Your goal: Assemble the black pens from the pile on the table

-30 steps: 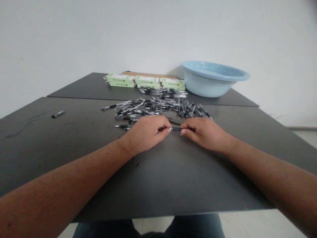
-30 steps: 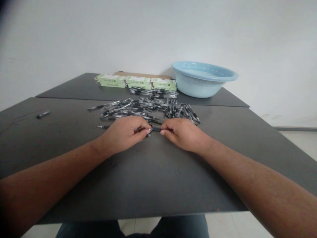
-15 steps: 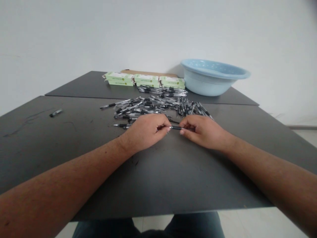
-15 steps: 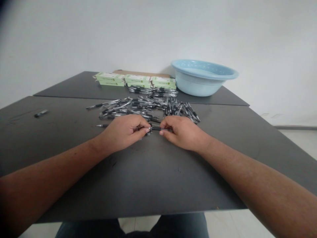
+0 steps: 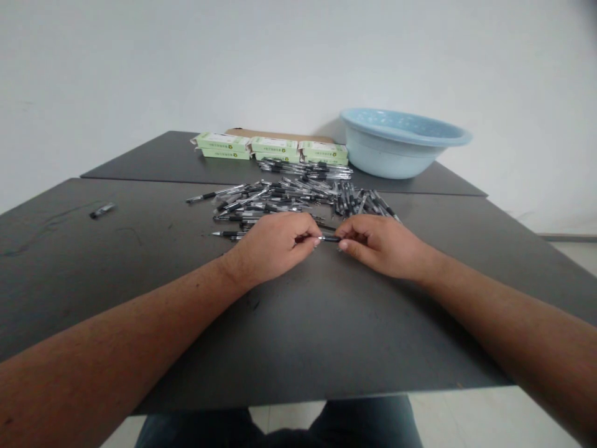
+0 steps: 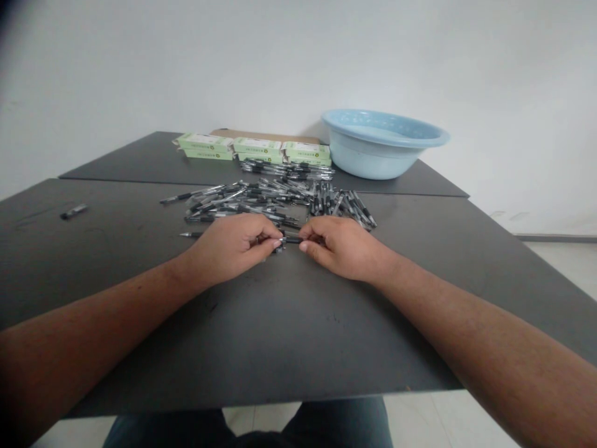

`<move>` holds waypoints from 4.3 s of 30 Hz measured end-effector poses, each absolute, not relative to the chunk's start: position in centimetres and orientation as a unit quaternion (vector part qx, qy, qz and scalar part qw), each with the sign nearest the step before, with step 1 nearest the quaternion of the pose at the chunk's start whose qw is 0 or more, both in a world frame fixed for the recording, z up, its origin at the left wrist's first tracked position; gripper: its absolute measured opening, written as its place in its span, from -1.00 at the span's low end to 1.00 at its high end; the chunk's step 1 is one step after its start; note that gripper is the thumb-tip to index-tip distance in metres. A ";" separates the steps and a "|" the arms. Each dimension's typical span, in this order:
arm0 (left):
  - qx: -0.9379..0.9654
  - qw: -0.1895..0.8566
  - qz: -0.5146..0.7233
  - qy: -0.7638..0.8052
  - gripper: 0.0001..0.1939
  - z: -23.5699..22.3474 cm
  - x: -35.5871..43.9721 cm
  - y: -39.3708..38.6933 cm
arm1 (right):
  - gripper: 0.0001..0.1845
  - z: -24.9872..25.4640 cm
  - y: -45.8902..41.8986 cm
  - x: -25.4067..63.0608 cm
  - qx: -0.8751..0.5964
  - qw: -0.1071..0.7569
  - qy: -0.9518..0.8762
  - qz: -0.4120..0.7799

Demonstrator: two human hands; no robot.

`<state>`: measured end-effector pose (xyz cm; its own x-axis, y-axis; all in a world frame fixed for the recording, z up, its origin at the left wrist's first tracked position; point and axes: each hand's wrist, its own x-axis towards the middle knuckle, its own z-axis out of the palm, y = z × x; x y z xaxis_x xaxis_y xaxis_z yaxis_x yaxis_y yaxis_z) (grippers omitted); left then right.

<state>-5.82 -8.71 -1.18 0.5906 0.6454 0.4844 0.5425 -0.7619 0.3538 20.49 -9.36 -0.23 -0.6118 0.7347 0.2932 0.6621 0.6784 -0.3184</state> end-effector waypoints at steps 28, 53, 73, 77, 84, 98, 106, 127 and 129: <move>0.888 0.069 0.310 0.333 -0.90 -1.1 -5.8 -8.6 | -0.84 0.1 -9.5 20.5 -0.401 0.214 -0.885 0.097; 0.885 0.078 0.322 0.328 -0.91 -1.3 -5.6 -8.6 | -0.73 0.2 -9.0 21.1 -0.366 0.204 -0.904 0.084; 0.831 0.090 0.371 0.404 -0.80 -0.7 -7.2 -7.3 | -0.68 0.2 -7.4 22.9 -0.494 0.317 -0.806 0.076; 0.813 0.064 0.375 0.440 -0.81 -0.2 -8.3 -6.3 | -0.69 0.0 -7.4 22.8 -0.494 0.316 -0.806 0.078; 0.786 0.038 0.376 0.490 -0.81 0.4 -10.8 -4.1 | -0.73 -0.1 -7.8 22.5 -0.503 0.305 -0.806 0.070; 0.896 -0.031 0.228 0.381 -0.71 -1.0 -10.1 -3.9 | -0.74 -0.3 -7.9 22.3 -0.498 0.298 -0.812 0.055; 0.928 -0.024 0.192 0.319 -0.66 -2.1 -8.4 -4.6 | -0.73 -0.4 -8.0 22.2 -0.501 0.288 -0.814 0.063; 0.921 -0.011 0.177 0.347 -0.69 -2.3 -7.6 -4.8 | -0.72 -0.3 -8.3 21.8 -0.485 0.282 -0.825 0.068; 0.922 -0.011 0.172 0.347 -0.67 -2.4 -7.6 -4.7 | -0.71 -0.2 -8.3 21.8 -0.486 0.281 -0.824 0.072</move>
